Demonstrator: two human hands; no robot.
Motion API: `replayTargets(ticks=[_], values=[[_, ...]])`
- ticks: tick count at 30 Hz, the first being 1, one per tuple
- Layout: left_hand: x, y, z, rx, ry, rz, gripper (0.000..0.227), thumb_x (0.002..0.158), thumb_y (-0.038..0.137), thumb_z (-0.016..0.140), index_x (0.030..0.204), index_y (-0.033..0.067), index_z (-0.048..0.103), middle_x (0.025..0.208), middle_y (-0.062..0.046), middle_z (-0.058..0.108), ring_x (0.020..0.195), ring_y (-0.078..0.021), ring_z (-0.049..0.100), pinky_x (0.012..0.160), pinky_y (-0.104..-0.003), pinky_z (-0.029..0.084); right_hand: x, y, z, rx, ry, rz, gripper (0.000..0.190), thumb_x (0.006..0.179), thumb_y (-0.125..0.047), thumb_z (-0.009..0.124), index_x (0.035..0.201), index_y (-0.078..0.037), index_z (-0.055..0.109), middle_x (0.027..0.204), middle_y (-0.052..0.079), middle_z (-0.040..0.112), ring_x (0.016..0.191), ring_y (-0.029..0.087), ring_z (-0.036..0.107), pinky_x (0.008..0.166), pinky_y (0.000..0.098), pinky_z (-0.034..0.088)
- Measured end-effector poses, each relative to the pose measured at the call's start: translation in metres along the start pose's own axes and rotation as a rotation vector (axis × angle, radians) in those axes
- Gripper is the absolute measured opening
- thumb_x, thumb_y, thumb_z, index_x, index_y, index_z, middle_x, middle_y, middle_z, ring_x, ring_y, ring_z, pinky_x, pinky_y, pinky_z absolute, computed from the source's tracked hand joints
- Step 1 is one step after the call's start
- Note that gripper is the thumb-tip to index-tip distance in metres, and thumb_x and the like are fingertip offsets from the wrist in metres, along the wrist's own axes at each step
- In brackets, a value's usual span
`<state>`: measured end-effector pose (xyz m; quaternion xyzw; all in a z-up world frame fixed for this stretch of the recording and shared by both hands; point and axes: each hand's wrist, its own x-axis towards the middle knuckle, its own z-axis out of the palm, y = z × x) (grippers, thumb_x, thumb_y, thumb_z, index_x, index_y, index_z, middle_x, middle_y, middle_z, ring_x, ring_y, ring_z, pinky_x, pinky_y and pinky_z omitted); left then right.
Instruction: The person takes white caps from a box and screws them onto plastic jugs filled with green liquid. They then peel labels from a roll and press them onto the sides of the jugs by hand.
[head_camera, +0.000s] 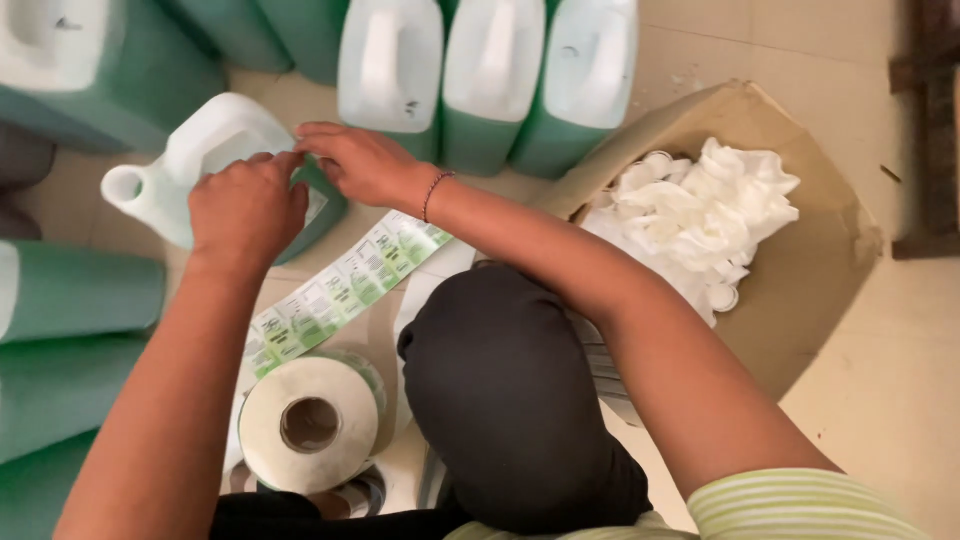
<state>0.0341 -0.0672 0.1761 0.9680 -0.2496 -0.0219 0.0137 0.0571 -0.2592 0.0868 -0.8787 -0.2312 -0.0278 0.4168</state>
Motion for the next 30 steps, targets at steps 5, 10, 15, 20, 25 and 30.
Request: replayTargets(ticks=[5,10,15,20,25,30], values=[[-0.001,0.055,-0.038,-0.272,0.182,0.237,0.038,0.093,0.017,0.073,0.129,0.0089,0.066,0.117,-0.012,0.071,0.09,-0.0384,0.07,0.074,-0.049,0.056,-0.037,-0.019,-0.054,0.22,0.167,-0.05,0.048,0.09,0.012,0.05,0.131,-0.01,0.066,0.135,0.011,0.064,0.12,0.026,0.067,0.102,0.0352,0.056],[0.009,0.143,-0.016,-0.749,0.214,0.56,0.04,0.095,0.007,0.071,0.133,0.0051,0.059,0.124,-0.015,0.067,0.108,-0.0369,0.068,0.088,-0.046,0.056,-0.156,-0.017,-0.134,0.284,0.315,0.135,0.04,0.101,0.007,0.052,0.136,-0.008,0.065,0.129,0.008,0.067,0.113,0.016,0.07,0.101,0.0308,0.059],[0.029,0.249,0.059,-0.725,0.126,0.866,0.036,0.083,0.008,0.073,0.119,0.0072,0.068,0.115,-0.011,0.068,0.112,-0.0339,0.061,0.093,-0.044,0.053,-0.314,0.021,-0.148,0.319,0.429,0.689,0.023,0.104,-0.013,0.064,0.124,-0.004,0.069,0.113,0.007,0.071,0.099,0.016,0.068,0.087,0.0294,0.057],[0.042,0.281,0.1,-0.322,0.164,1.005,0.011,0.086,0.011,0.07,0.096,0.0117,0.074,0.103,-0.004,0.067,0.116,-0.0286,0.055,0.109,-0.042,0.046,-0.413,0.074,-0.078,0.122,0.22,0.944,0.024,0.092,-0.011,0.068,0.115,-0.011,0.075,0.112,0.01,0.073,0.097,0.023,0.071,0.088,0.0349,0.056],[0.049,0.296,0.118,-0.193,0.235,1.114,0.013,0.085,0.016,0.062,0.087,0.0172,0.074,0.099,0.0,0.069,0.121,-0.0216,0.058,0.125,-0.046,0.025,-0.413,0.097,-0.064,-0.091,0.27,0.836,0.024,0.09,-0.009,0.067,0.113,-0.009,0.071,0.128,0.014,0.062,0.111,0.036,0.063,0.094,0.0421,0.052],[0.049,0.299,0.121,-0.036,0.11,1.138,0.02,0.09,0.02,0.058,0.079,0.0204,0.075,0.079,0.002,0.068,0.106,-0.0201,0.063,0.129,-0.051,0.014,-0.412,0.105,-0.075,0.012,0.326,1.093,0.036,0.091,-0.016,0.071,0.124,-0.009,0.057,0.123,0.016,0.06,0.103,0.035,0.064,0.09,0.0415,0.051]])
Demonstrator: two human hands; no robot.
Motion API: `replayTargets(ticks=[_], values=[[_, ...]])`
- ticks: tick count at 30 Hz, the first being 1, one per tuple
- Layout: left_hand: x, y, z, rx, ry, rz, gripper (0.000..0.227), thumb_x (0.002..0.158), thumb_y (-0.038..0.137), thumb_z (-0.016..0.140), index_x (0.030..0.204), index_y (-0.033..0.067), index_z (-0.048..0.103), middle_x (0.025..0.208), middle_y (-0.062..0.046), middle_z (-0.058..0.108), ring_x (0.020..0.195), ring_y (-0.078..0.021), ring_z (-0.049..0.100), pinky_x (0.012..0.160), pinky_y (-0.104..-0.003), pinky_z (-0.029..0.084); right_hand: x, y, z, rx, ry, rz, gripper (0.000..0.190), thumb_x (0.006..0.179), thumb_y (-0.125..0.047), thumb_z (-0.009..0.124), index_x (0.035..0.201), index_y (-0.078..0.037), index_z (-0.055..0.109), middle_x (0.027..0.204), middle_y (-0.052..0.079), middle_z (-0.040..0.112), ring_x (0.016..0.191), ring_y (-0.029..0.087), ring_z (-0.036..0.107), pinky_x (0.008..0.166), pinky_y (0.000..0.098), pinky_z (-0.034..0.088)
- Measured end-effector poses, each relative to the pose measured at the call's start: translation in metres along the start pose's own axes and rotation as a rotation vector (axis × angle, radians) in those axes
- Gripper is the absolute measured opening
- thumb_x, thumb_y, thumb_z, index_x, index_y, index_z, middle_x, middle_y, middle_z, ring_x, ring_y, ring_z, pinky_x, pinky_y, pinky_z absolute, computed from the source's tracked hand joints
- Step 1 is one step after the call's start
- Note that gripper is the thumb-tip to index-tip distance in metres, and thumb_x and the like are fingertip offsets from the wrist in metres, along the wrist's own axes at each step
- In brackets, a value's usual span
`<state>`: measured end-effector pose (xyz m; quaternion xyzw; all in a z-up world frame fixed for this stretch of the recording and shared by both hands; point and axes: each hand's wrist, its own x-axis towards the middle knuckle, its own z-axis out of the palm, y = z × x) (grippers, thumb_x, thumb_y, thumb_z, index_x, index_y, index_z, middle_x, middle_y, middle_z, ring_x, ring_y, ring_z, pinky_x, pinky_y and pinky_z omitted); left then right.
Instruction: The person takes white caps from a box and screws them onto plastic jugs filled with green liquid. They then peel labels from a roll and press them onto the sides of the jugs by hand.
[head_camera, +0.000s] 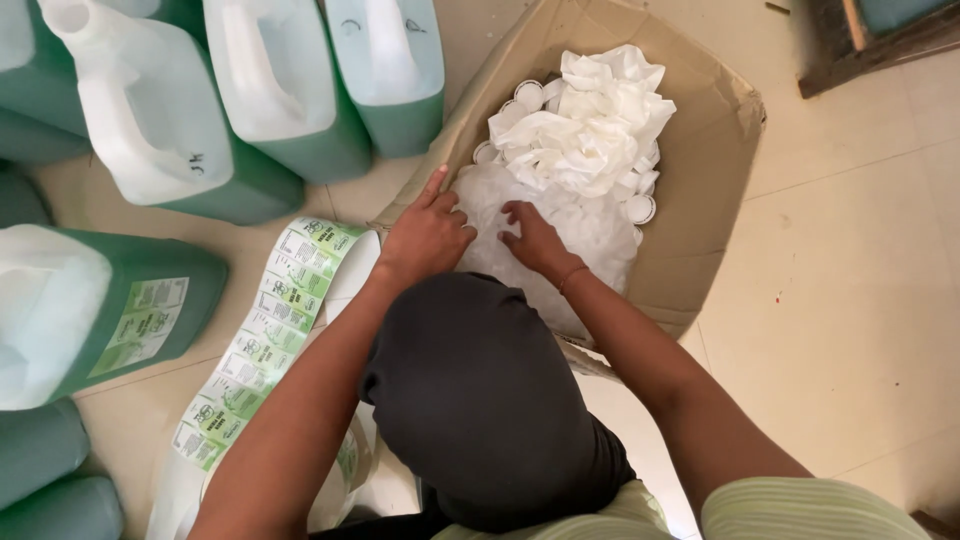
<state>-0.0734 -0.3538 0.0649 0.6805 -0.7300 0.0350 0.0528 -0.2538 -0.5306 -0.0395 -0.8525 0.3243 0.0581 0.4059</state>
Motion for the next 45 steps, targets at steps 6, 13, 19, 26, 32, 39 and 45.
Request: replayTargets(ticks=[6,13,19,26,32,39,45], values=[[0.0,0.002,0.001,-0.011,-0.016,-0.005,0.022,0.091,0.02,0.059,0.076,0.0238,0.075,0.07,0.004,0.065,0.097,-0.018,0.063,0.129,-0.054,0.011,0.009,0.089,-0.011,-0.026,0.328,-0.014,0.028,0.093,-0.006,0.069,0.12,-0.01,0.062,0.128,0.019,0.052,0.108,0.035,0.058,0.095,0.0402,0.051],[-0.003,0.001,0.008,0.033,0.042,-0.03,0.022,0.089,0.019,0.061,0.074,0.0261,0.075,0.071,0.004,0.065,0.094,-0.0177,0.064,0.129,-0.053,0.012,0.02,0.101,-0.022,0.151,0.217,0.152,0.028,0.094,-0.007,0.067,0.122,-0.006,0.063,0.116,0.012,0.062,0.099,0.026,0.062,0.084,0.0364,0.054],[0.002,0.005,0.006,0.031,-0.019,-0.016,0.017,0.095,0.016,0.061,0.091,0.0252,0.075,0.076,0.002,0.068,0.078,-0.0203,0.069,0.129,-0.051,0.016,-0.001,0.041,-0.027,0.618,0.097,0.166,0.028,0.095,-0.005,0.066,0.123,-0.002,0.063,0.107,0.003,0.063,0.094,0.016,0.066,0.083,0.0321,0.061],[0.017,0.012,-0.011,-0.271,0.144,-0.063,0.053,0.083,0.032,0.07,0.132,0.0126,0.065,0.112,-0.01,0.065,0.063,-0.0275,0.07,0.108,-0.047,0.035,-0.026,-0.067,-0.04,0.863,-0.15,0.007,0.024,0.097,0.0,0.058,0.121,-0.002,0.057,0.115,0.003,0.06,0.105,0.013,0.064,0.089,0.0338,0.062],[0.008,0.01,0.001,-0.32,0.148,-0.17,0.03,0.091,0.01,0.062,0.12,0.0078,0.067,0.106,-0.009,0.067,0.085,-0.0221,0.071,0.115,-0.041,0.038,-0.007,-0.074,-0.027,0.968,-0.275,0.04,0.022,0.101,0.0,0.047,0.12,-0.005,0.056,0.115,0.005,0.063,0.107,0.018,0.067,0.095,0.0372,0.064],[0.007,0.009,-0.006,-0.255,0.06,-0.195,0.016,0.085,0.0,0.058,0.087,0.0096,0.07,0.088,-0.008,0.067,0.087,-0.0223,0.071,0.12,-0.038,0.036,0.097,-0.028,-0.06,0.263,0.209,-0.403,0.026,0.094,0.004,0.057,0.117,-0.005,0.067,0.12,0.008,0.068,0.117,0.025,0.065,0.101,0.04,0.051],[0.006,0.009,-0.012,-0.326,0.167,-0.229,0.016,0.084,-0.001,0.058,0.09,0.0098,0.068,0.088,-0.008,0.067,0.084,-0.0226,0.071,0.116,-0.038,0.038,0.157,-0.013,-0.071,-0.295,0.07,0.027,0.032,0.108,-0.037,0.056,0.109,-0.012,0.076,0.104,0.013,0.075,0.103,0.033,0.069,0.094,0.0443,0.052]])
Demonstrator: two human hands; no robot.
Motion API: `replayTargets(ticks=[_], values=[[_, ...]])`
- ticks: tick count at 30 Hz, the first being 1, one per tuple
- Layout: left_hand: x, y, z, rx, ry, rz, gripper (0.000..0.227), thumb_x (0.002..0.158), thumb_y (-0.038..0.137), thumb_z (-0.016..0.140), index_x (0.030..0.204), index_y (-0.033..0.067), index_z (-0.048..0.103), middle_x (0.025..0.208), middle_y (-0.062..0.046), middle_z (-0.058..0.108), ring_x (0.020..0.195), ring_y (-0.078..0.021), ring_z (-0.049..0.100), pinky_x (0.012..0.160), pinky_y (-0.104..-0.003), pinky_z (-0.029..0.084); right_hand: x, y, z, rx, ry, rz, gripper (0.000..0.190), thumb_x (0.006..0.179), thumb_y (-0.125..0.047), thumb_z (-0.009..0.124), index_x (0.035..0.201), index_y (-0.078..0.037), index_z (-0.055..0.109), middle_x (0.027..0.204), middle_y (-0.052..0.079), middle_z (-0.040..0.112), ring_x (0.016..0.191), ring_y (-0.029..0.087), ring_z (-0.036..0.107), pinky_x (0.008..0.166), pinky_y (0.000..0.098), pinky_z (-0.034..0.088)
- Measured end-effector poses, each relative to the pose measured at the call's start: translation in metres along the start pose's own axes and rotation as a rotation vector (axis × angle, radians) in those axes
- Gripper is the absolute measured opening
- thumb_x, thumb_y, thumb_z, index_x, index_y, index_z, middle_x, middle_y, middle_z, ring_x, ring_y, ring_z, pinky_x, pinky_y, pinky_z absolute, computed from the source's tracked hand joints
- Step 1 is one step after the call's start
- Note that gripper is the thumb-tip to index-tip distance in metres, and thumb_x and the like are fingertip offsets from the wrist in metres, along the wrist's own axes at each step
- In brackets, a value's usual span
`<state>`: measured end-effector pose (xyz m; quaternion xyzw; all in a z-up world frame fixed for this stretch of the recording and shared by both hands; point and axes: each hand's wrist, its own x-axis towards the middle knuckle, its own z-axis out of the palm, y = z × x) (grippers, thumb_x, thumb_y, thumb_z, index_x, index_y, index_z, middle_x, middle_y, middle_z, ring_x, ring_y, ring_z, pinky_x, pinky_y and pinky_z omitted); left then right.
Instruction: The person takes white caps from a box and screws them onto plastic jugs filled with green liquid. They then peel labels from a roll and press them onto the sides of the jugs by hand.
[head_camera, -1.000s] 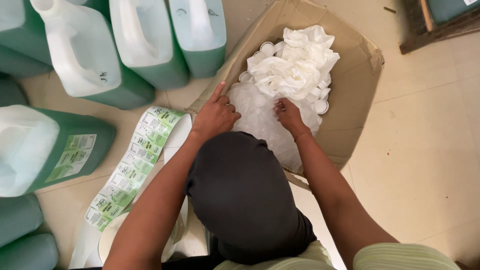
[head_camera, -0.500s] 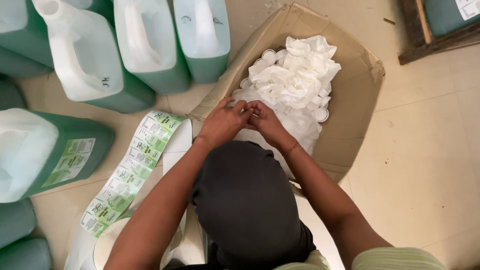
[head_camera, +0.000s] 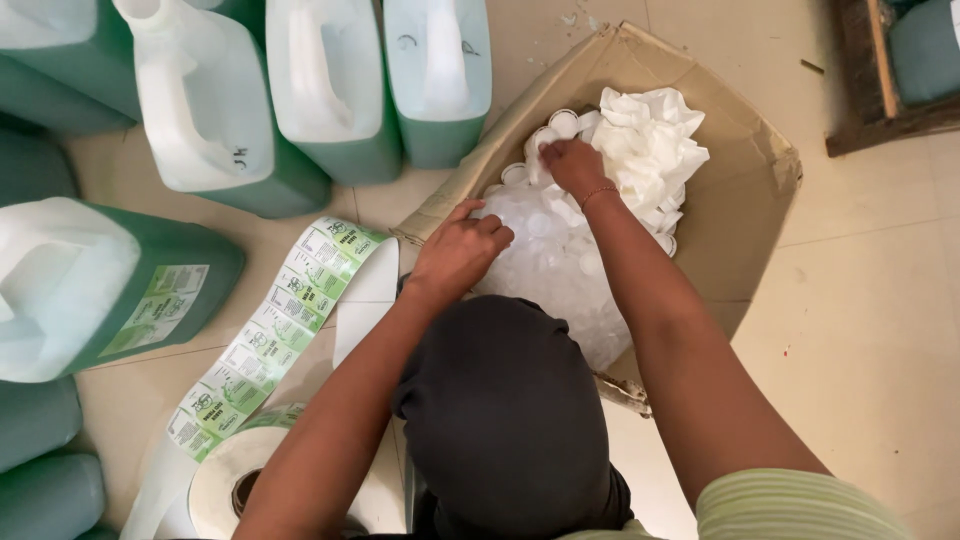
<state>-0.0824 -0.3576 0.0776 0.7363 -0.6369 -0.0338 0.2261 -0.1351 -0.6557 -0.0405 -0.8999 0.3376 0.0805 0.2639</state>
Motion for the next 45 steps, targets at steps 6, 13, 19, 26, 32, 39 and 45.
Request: replayTargets(ticks=[6,13,19,26,32,39,45], values=[[0.0,0.001,0.004,-0.008,0.009,-0.039,0.02,0.084,-0.001,0.057,0.096,0.0103,0.068,0.09,-0.007,0.068,0.087,-0.0221,0.071,0.115,-0.037,0.04,-0.008,-0.026,-0.03,0.062,-0.087,0.274,0.042,0.102,-0.041,0.055,0.126,-0.006,0.057,0.099,0.014,0.074,0.085,0.032,0.077,0.09,0.0445,0.055],[0.002,0.003,0.0,-0.045,0.146,-0.03,0.038,0.083,-0.001,0.057,0.115,0.0134,0.07,0.113,-0.005,0.068,0.084,-0.0211,0.069,0.108,-0.037,0.042,0.019,0.004,0.01,-0.037,-0.042,0.291,0.061,0.098,-0.043,0.059,0.15,-0.019,0.036,0.121,0.022,0.067,0.109,0.04,0.064,0.098,0.0498,0.046],[0.003,0.0,0.005,-0.013,0.076,-0.08,0.046,0.084,-0.003,0.057,0.125,0.0154,0.07,0.102,-0.005,0.069,0.078,-0.0204,0.069,0.109,-0.036,0.043,0.018,0.019,0.025,-0.088,-0.068,0.22,0.041,0.094,-0.045,0.065,0.125,-0.018,0.06,0.129,0.013,0.067,0.121,0.037,0.062,0.099,0.0499,0.048],[0.0,-0.002,0.01,0.055,0.16,-0.081,0.053,0.081,-0.003,0.056,0.13,0.0132,0.069,0.094,-0.006,0.069,0.086,-0.0209,0.069,0.107,-0.035,0.043,0.012,0.0,0.026,0.106,-0.02,0.12,0.031,0.094,-0.038,0.067,0.116,-0.017,0.065,0.112,0.009,0.071,0.111,0.033,0.064,0.094,0.0434,0.049],[0.0,-0.004,0.019,-0.057,0.129,-0.098,0.041,0.088,0.0,0.056,0.124,0.0174,0.069,0.104,-0.006,0.072,0.1,-0.0233,0.07,0.111,-0.037,0.043,0.011,0.016,0.033,0.61,0.206,-0.06,0.022,0.09,-0.025,0.076,0.1,-0.009,0.067,0.098,0.003,0.07,0.093,0.013,0.062,0.084,0.0286,0.05],[0.005,0.0,-0.019,-0.709,0.216,-0.227,0.033,0.096,0.013,0.063,0.129,0.0193,0.066,0.123,-0.012,0.072,0.108,-0.0345,0.068,0.094,-0.047,0.053,-0.026,-0.007,-0.041,1.456,-0.036,-0.072,0.015,0.094,-0.013,0.053,0.108,-0.016,0.049,0.106,0.003,0.06,0.103,0.027,0.07,0.091,0.0525,0.062],[-0.031,-0.055,-0.117,-0.627,0.376,-0.329,0.023,0.096,0.015,0.068,0.119,0.014,0.065,0.108,-0.009,0.078,0.1,-0.0325,0.074,0.085,-0.044,0.057,-0.062,-0.196,-0.094,1.172,-0.212,-0.38,0.03,0.089,-0.002,0.046,0.112,-0.002,0.066,0.114,0.008,0.066,0.085,0.021,0.064,0.059,0.0312,0.045]])
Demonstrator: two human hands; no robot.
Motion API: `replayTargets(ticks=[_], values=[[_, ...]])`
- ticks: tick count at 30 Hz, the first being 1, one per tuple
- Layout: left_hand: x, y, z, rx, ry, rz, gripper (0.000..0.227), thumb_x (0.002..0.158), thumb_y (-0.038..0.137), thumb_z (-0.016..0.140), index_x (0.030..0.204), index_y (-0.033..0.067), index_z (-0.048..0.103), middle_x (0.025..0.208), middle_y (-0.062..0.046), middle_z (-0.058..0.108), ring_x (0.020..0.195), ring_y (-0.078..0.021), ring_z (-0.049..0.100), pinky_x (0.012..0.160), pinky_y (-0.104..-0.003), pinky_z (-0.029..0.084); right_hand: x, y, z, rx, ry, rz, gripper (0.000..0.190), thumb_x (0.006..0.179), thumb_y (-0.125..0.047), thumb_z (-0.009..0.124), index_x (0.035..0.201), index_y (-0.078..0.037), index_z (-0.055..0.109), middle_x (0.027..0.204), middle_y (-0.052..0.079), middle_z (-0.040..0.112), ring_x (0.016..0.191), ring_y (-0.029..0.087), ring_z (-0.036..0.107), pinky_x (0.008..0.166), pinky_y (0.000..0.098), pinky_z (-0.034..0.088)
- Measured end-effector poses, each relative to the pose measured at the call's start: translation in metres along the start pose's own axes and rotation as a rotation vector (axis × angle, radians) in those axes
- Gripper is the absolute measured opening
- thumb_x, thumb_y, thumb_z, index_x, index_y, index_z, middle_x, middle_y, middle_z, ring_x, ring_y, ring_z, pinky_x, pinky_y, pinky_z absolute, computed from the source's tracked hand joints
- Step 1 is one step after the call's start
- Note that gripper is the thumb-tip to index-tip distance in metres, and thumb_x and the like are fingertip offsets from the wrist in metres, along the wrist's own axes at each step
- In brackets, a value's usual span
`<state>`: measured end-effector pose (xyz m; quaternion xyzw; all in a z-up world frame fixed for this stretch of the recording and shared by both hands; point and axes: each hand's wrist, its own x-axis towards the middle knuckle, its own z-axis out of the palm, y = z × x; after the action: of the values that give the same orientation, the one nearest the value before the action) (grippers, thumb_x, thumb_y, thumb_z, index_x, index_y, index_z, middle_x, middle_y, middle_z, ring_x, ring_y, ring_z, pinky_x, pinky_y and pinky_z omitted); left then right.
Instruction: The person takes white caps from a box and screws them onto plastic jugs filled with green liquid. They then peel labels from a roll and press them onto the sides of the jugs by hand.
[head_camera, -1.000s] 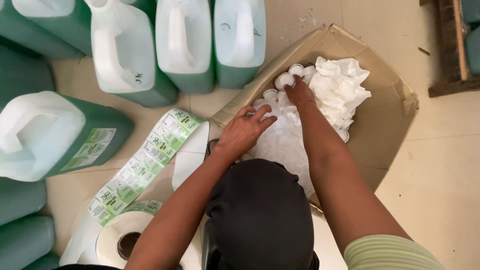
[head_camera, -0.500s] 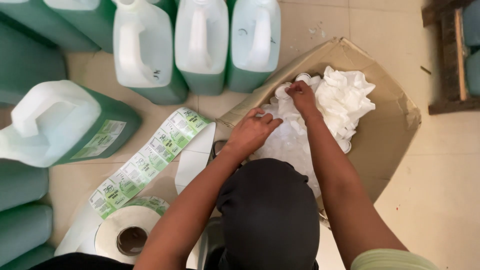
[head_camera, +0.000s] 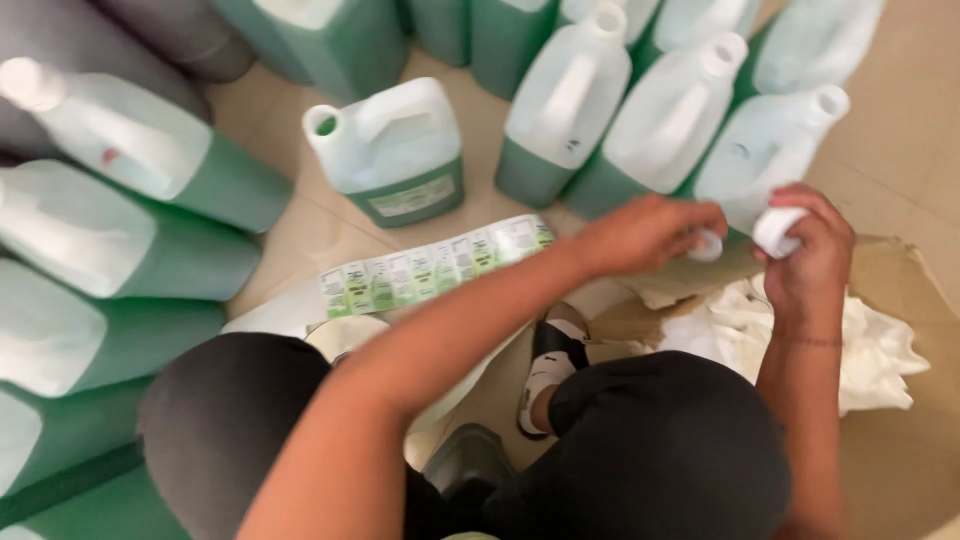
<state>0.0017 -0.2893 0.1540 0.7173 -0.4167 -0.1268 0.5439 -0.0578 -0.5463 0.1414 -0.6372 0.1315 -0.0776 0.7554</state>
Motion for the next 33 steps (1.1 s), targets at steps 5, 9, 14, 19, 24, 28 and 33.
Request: replayTargets(ticks=[5,9,14,19,24,28,33], values=[[-0.019,-0.021,-0.144,-0.099,0.285,-0.09,0.02,0.097,0.004,0.067,0.117,0.0079,0.067,0.091,-0.006,0.073,0.081,-0.0156,0.08,0.071,-0.032,0.064,0.045,-0.046,0.173,-0.037,-0.454,-0.023,0.028,0.094,-0.011,0.046,0.102,-0.001,0.07,0.097,0.008,0.067,0.068,0.016,0.057,0.053,0.0298,0.043],[-0.074,-0.027,-0.248,-0.042,0.41,-0.124,0.016,0.097,-0.001,0.069,0.112,0.0033,0.072,0.093,-0.005,0.072,0.081,-0.0142,0.077,0.066,-0.027,0.067,0.064,-0.059,0.295,-0.444,-0.645,0.049,0.044,0.105,-0.043,0.063,0.088,-0.003,0.07,0.068,0.0,0.058,0.055,0.01,0.051,0.048,0.0272,0.038],[-0.156,-0.013,-0.309,0.06,0.544,-0.457,0.017,0.092,0.002,0.07,0.109,0.0033,0.07,0.088,-0.006,0.073,0.072,-0.0138,0.08,0.059,-0.027,0.064,0.082,-0.043,0.401,-0.848,-0.843,-0.336,0.032,0.101,-0.038,0.073,0.098,-0.006,0.076,0.081,0.003,0.07,0.072,0.01,0.061,0.065,0.0273,0.048],[-0.206,-0.017,-0.319,0.031,0.708,-0.632,0.016,0.089,0.005,0.075,0.104,0.0032,0.069,0.088,-0.006,0.074,0.07,-0.0144,0.08,0.058,-0.026,0.062,0.084,-0.017,0.459,-0.82,-0.927,-0.365,0.025,0.096,-0.033,0.075,0.107,-0.011,0.08,0.091,0.0,0.077,0.083,0.009,0.068,0.075,0.0272,0.053],[-0.22,-0.05,-0.311,-0.027,0.77,-0.643,0.016,0.087,0.003,0.074,0.102,0.0013,0.07,0.088,-0.006,0.074,0.069,-0.0127,0.079,0.057,-0.025,0.066,0.062,0.003,0.478,-0.826,-0.928,-0.402,0.023,0.092,-0.031,0.078,0.107,-0.013,0.08,0.092,0.003,0.077,0.083,0.013,0.069,0.077,0.0289,0.055],[-0.216,-0.062,-0.302,-0.07,0.76,-0.736,0.014,0.088,0.005,0.075,0.101,0.001,0.071,0.088,-0.005,0.074,0.066,-0.0135,0.078,0.056,-0.026,0.064,0.05,0.003,0.482,-1.066,-0.836,-0.28,0.019,0.091,-0.032,0.077,0.102,-0.017,0.079,0.093,-0.001,0.077,0.081,0.015,0.07,0.072,0.0341,0.053],[-0.214,-0.05,-0.3,-0.074,0.767,-0.857,0.019,0.088,0.012,0.077,0.104,0.0042,0.071,0.089,-0.004,0.072,0.065,-0.0124,0.077,0.052,-0.026,0.061,0.054,0.012,0.481,-1.026,-0.865,-0.277,0.02,0.091,-0.031,0.079,0.103,-0.016,0.076,0.091,0.0,0.076,0.081,0.016,0.07,0.073,0.0344,0.054]])
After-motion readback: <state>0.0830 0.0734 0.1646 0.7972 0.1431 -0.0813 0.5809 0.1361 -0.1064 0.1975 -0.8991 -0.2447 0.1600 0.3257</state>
